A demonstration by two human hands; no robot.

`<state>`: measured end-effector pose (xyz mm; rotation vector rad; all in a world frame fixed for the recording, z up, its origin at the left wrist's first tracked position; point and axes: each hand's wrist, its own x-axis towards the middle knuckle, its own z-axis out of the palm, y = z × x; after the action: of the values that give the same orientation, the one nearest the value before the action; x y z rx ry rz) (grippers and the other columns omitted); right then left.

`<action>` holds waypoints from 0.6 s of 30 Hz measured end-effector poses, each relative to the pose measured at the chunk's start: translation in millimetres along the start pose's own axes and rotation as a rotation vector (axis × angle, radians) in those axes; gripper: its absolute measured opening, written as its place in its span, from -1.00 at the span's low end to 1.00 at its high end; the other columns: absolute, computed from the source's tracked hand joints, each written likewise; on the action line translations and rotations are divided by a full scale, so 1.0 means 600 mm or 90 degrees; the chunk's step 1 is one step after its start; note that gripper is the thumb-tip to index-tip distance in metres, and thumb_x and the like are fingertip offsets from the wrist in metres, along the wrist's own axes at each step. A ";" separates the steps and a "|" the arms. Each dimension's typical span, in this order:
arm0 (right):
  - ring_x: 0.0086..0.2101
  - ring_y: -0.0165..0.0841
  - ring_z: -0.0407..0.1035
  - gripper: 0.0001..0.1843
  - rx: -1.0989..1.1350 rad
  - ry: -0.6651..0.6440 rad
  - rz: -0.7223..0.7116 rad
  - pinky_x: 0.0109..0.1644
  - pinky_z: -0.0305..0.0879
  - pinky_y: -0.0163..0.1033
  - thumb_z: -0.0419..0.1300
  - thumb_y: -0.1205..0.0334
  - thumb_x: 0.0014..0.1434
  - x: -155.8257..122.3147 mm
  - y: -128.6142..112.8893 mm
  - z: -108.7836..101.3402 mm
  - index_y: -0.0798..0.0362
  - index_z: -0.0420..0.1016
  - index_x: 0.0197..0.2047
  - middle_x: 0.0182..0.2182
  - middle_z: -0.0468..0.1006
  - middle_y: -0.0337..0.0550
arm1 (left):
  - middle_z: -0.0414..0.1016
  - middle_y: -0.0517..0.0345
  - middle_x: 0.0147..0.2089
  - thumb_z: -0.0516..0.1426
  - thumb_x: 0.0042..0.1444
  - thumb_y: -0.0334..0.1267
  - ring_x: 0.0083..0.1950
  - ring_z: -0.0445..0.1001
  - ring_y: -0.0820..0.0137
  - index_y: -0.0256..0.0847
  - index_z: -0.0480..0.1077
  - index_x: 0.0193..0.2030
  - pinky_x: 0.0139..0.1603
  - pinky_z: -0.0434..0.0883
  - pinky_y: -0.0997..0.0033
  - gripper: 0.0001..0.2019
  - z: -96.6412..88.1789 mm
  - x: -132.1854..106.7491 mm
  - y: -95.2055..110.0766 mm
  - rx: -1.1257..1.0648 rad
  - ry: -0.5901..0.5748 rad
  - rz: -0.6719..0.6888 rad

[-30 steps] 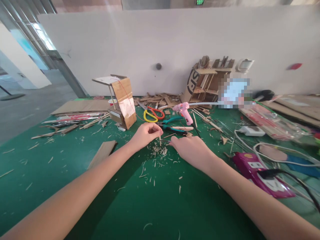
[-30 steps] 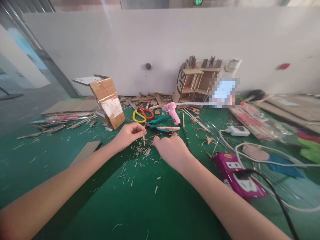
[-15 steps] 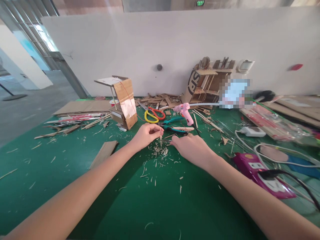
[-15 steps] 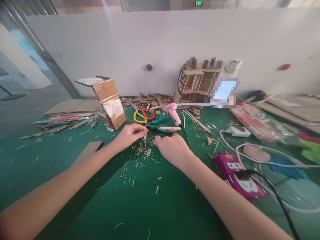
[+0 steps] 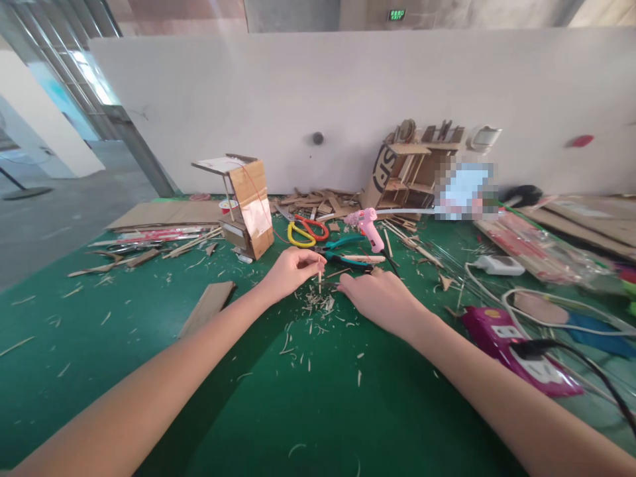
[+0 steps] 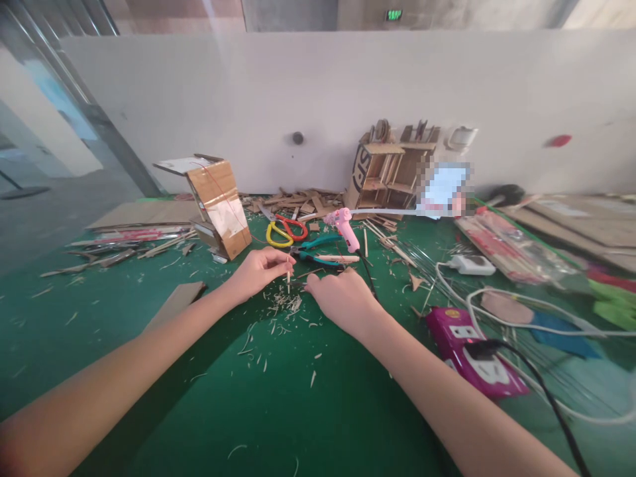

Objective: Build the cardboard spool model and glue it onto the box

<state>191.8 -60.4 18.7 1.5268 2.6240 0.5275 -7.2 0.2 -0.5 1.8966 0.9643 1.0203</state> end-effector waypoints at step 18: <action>-0.47 -0.09 0.54 -0.67 0.010 -0.013 -0.010 -0.41 0.27 -0.17 -0.08 0.16 0.38 -0.004 -0.007 -0.008 0.09 0.46 -0.21 -0.55 0.58 -0.07 | 0.58 0.07 -0.29 0.20 0.07 -0.23 -0.34 0.54 0.43 -0.28 0.50 -0.32 -0.21 0.52 0.39 -0.85 0.003 0.001 -0.008 -0.013 0.003 -0.006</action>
<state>188.6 -65.6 21.7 1.5055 2.6290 0.4875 -6.7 2.4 -4.8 1.8723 0.9605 1.0260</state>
